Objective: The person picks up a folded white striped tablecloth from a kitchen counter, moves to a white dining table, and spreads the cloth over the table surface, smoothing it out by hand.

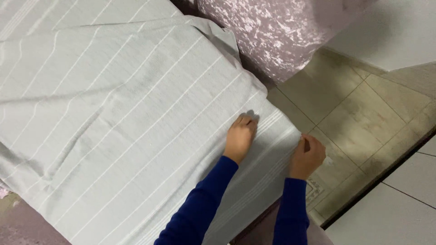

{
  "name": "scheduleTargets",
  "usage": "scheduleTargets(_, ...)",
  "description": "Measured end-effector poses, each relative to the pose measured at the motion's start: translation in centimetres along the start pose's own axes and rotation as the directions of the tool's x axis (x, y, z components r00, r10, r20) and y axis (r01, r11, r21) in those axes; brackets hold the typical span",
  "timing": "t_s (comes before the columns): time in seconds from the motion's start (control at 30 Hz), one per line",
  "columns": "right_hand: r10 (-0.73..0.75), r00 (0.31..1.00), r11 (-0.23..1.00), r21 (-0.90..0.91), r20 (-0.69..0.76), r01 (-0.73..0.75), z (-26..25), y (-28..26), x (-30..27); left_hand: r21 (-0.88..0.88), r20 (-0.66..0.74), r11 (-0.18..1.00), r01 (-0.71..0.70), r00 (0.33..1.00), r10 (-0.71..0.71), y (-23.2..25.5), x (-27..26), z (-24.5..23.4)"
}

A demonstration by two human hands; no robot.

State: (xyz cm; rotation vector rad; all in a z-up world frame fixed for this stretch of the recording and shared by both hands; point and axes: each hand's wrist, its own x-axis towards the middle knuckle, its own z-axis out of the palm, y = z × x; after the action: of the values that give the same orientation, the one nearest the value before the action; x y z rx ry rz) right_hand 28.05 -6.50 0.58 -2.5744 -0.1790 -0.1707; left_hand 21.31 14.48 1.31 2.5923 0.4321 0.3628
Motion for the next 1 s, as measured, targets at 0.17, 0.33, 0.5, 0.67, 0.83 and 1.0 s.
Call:
scheduleTargets(0.17, 0.009, 0.998, 0.998, 0.069, -0.066, -0.004, -1.1, 2.6, 0.2, -0.038, -0.016, 0.997, -0.065, 0.998, 0.065, 0.2, 0.0, 3.2)
scheduleTargets(0.33, -0.071, 0.99, 0.997, 0.005, -0.125, 0.073, -1.2, 7.1, -0.1, -0.05, -0.021, 0.994, -0.098, 0.995, 0.097, 2.2, 0.2, 4.8)
scheduleTargets(0.5, -0.009, 0.988, 1.0, -0.004, -0.154, 0.009, -1.0, 7.1, 0.1, -0.02, -0.024, 0.993, -0.117, 0.993, 0.117, 2.3, 0.1, 6.5)
scheduleTargets(0.67, 0.015, 0.993, 0.994, 0.109, -0.117, -0.002, -2.9, 3.7, -1.2, -0.048, -0.009, 0.994, -0.096, 0.995, 0.096, 3.7, 0.0, 1.7)
scheduleTargets(0.83, 0.248, 0.965, 0.947, 0.23, -0.083, -0.223, -3.8, 1.4, -5.6, -0.081, 0.126, 0.995, -0.06, 0.99, 0.07, 4.6, -4.2, 1.0)
scheduleTargets(1.0, 0.471, 0.882, 0.841, 0.318, -0.031, -0.438, -4.1, 1.0, -10.7, -0.11, 0.176, 0.993, -0.047, 0.982, 0.066, 5.5, -8.0, -0.9)
